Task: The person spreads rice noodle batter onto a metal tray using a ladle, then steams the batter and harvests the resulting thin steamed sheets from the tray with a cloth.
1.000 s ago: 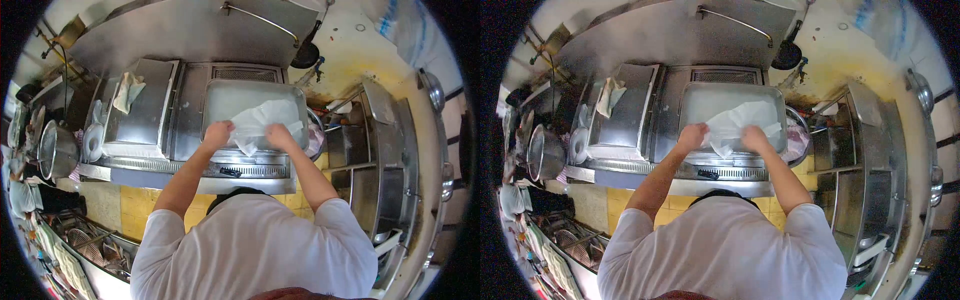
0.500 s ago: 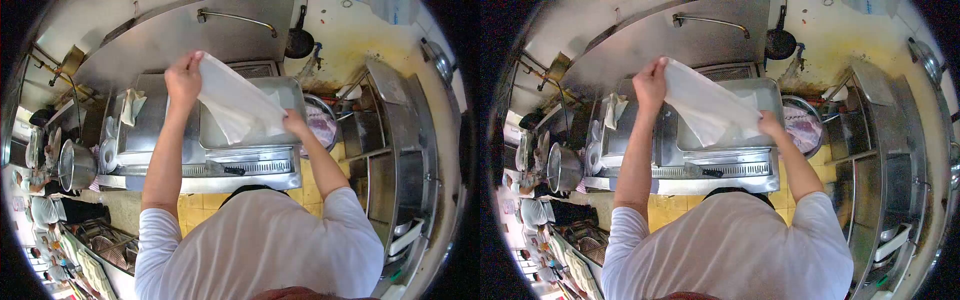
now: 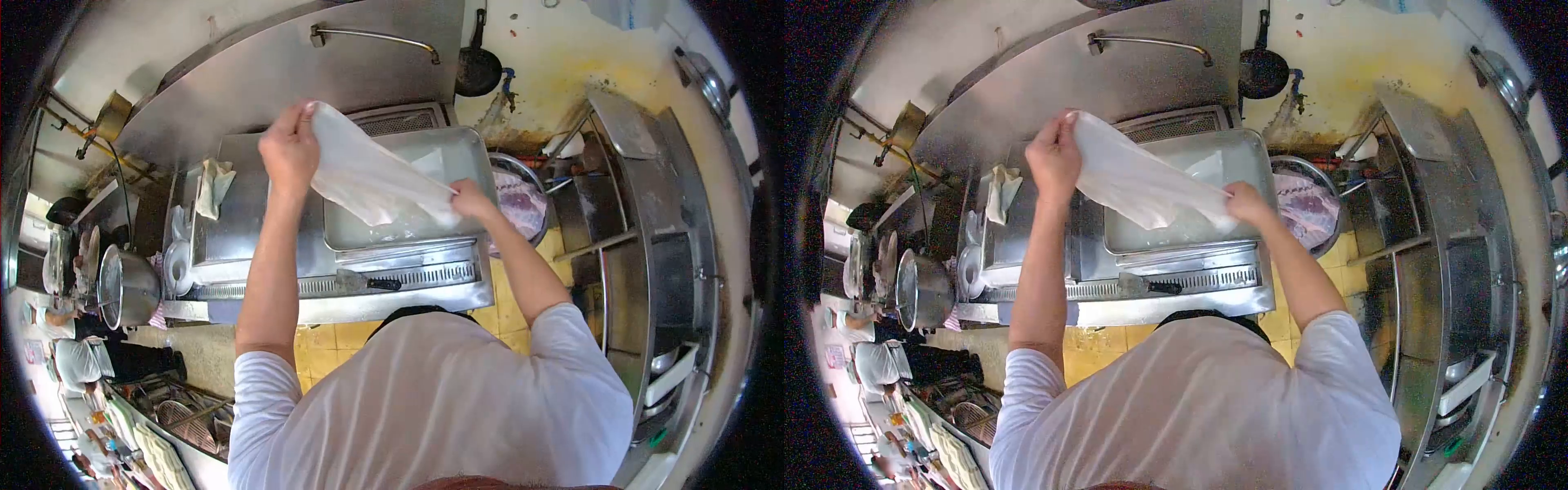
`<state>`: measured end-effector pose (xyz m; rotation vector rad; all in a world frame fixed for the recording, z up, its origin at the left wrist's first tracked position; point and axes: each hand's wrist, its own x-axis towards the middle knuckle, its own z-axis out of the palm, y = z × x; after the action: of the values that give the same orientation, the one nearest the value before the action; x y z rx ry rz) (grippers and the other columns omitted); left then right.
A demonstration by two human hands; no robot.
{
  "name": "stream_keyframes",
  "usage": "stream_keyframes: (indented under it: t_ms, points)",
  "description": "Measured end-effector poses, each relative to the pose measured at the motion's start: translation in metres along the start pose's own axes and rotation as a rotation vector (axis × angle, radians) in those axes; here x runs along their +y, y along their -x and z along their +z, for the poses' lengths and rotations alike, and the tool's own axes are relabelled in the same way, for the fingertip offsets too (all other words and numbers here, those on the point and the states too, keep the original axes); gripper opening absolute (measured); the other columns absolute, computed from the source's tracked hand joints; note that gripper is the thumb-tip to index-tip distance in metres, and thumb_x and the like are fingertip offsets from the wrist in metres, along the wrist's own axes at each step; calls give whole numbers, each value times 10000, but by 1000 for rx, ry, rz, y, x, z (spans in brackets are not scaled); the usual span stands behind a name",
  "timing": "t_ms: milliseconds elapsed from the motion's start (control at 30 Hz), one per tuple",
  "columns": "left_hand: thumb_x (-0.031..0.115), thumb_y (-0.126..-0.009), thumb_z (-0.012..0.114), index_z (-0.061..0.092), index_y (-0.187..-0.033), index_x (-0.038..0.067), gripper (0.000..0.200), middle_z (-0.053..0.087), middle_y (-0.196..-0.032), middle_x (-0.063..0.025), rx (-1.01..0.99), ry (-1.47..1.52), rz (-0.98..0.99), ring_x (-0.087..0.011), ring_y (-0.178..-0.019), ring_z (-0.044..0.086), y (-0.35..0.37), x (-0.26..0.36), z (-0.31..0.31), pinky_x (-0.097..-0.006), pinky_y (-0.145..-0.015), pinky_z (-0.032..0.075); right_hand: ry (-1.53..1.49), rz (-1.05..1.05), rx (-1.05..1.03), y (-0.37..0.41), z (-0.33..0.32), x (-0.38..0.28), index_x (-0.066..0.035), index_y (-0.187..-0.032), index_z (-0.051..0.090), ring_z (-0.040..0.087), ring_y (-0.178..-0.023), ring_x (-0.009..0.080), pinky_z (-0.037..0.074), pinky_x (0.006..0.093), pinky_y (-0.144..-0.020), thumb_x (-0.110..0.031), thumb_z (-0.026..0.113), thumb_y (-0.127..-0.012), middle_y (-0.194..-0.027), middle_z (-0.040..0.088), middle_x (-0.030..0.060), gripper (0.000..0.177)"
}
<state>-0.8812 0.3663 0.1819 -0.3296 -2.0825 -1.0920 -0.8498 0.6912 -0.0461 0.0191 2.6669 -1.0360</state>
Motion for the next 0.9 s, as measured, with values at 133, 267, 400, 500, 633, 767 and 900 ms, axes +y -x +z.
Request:
stream_keyframes:
  t_ms: [133,267,400,500,633,767,900]
  points:
    - [39,-850,688,762,-975,105,159,748,-971,-104,-128,-48,302,-288,-859,734,32,7,38,-392,-744,593,-441,-472,278,-7,-10,-87,-9,-1121,715,704,-1008,268,517,362,-937,-107,599,-796,-1003,741,201,358]
    - [46,-850,690,766,-989,108,170,744,-940,-119,-217,0,236,-290,-849,736,24,32,33,-389,-746,590,-455,-304,-52,26,-23,-168,65,-1025,694,671,-830,215,513,355,-768,-87,596,-828,-836,729,102,268]
    - [88,-885,697,764,-982,79,118,718,-874,-190,-20,-1,12,-345,-784,724,-7,-1,-5,-370,-681,575,-149,-160,151,4,8,-31,36,-1020,703,684,-855,268,512,400,-794,-92,579,-831,-863,718,196,259]
    - [106,-891,705,761,-972,77,103,721,-871,-179,-66,-111,97,-341,-762,718,16,-12,9,-373,-672,572,-70,-111,123,4,-7,-31,12,-1092,699,690,-975,266,509,394,-859,-56,578,-816,-956,720,204,309]
    - [64,-842,707,767,-949,101,128,732,-895,-149,-193,-46,325,-329,-788,719,40,13,41,-400,-693,585,-463,-453,259,26,-32,-154,28,-1094,679,670,-1062,253,509,367,-893,-21,579,-797,-1080,717,176,317]
    - [30,-818,689,773,-960,118,187,745,-918,-137,-235,-59,271,-320,-832,730,21,6,25,-395,-727,594,-434,-243,-31,25,-1,-157,50,-1091,669,676,-1035,286,514,379,-863,-45,576,-806,-1102,709,209,314]
    - [178,-961,677,768,-972,52,155,718,-760,-164,36,-38,-11,-160,-615,630,-12,-28,-23,-303,-632,531,-108,-23,175,-2,30,16,6,-1095,694,678,-993,365,519,403,-875,-61,584,-796,-1033,706,243,325]
